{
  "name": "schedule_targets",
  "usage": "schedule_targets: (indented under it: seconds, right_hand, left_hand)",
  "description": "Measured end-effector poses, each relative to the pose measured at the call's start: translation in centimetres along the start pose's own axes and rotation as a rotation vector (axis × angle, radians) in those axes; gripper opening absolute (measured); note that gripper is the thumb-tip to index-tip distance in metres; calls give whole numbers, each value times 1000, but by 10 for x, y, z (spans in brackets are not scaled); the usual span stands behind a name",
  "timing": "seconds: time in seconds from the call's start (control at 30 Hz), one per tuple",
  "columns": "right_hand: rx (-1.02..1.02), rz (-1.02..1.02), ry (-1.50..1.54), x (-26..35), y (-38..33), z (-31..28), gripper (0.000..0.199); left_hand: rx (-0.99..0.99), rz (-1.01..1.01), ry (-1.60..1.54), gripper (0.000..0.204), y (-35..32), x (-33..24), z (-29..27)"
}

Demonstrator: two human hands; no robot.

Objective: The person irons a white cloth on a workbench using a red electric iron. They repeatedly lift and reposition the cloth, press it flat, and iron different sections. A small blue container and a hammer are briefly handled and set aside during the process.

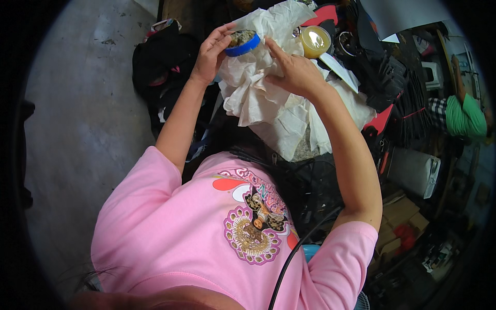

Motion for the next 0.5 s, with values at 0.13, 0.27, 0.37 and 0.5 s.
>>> schedule_targets:
  seconds: [0.13,0.27,0.37,0.5]
  right_hand:
    - [-127,8,195,-9,-2,-18,76]
    - [-365,-20,123,-9,-6,-50,53]
    - [-292,62,48,-18,1,-42,36]
    - [-144,99,276,-33,13,-16,46]
  left_hand:
    - [146,-35,201,43,1,-12,12]
    - [198,-17,211,48,-2,-19,27]
    - [235,17,170,48,-6,-20,39]
    - [387,5,198,54,-2,-7,63]
Point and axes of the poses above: each hand's wrist, its own y-axis towards the middle knuckle, its own z-axis out of the palm, x = y × z, the point moved 10 cm from there along y, towards the middle knuckle, and after that the axes turned 13 degrees about x, right-handed, at the moved point
